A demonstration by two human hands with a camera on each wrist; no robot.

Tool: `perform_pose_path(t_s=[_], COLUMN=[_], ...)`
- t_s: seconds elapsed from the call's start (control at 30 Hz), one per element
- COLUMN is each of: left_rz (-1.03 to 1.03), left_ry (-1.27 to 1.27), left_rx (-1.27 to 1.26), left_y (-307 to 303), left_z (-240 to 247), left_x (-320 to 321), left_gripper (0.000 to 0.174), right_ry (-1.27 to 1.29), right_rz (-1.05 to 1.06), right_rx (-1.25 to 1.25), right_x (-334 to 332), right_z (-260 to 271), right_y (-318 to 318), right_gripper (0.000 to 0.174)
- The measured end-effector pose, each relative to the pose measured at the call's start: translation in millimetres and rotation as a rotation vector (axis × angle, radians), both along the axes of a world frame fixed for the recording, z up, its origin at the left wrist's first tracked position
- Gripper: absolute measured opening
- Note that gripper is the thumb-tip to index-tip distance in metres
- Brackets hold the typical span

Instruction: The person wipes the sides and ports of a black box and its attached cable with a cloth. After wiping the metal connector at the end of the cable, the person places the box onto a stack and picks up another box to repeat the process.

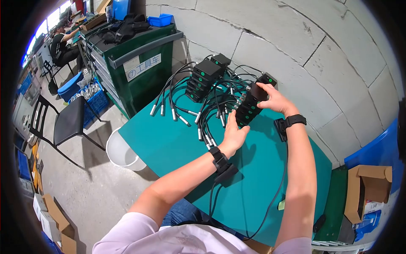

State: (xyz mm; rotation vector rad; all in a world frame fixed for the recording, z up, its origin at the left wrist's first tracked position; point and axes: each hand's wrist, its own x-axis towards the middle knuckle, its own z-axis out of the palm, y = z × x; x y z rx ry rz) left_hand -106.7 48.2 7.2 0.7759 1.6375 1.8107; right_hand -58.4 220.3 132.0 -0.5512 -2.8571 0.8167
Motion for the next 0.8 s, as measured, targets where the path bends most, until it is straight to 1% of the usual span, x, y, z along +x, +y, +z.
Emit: perform_pose_path(t_s=[0.07,0.13,0.27,0.33,0.37,0.43,0.47,0.53,0.6,0.63,0.7,0.73,0.8], left_rz=[0.016,0.034,0.046,0.289,0.334,0.478,0.552,0.528,0.524,0.525,0.299,0.304,0.276], left_ry=[-0.023,-0.031,-0.059,0.307,0.312,0.349,0.376,0.236,0.227,0.229,0.009,-0.046,-0.074], left_rx=[-0.019,-0.023,-0.045,-0.058,0.035,0.088,0.089,0.093,0.151,0.151,0.268,0.314,0.264], left_y=[4,12,13,12,4,4,6,8,8,8,3,0,-19], left_z=[-5,-16,-18,-17,-6,-4,-7,-9,-7,-7,-3,-1,17], left_x=[-1,-3,-4,-5,-9,-24,-32,-48,-54,-57,-60,-59,-50], left_gripper=[0.078,0.079,0.079,0.077,0.076,0.078,0.079,0.081,0.065,0.065,0.047,0.035,0.037], right_ry=[0.032,0.080,0.071,0.074,0.077,0.141,0.141,0.155,0.121,0.130,0.137,0.165,0.198], right_rz=[0.014,0.016,0.001,0.004,0.004,-0.026,-0.024,-0.003,0.022,0.047,0.070,0.050,0.028], right_rx=[0.000,0.055,0.087,0.139,0.138,-0.197,-0.201,-0.380,-0.428,-0.429,-0.431,-0.454,-0.477], right_x=[0,1,1,2,3,9,13,20,25,28,30,31,31], right_z=[-4,-6,-9,-6,-2,7,13,27,33,34,36,37,36], right_y=[0,1,5,8,5,0,-6,-18,-20,-21,-21,-21,-18], right_gripper=[0.082,0.083,0.083,0.078,0.078,0.071,0.071,0.066,0.066,0.065,0.065,0.065,0.066])
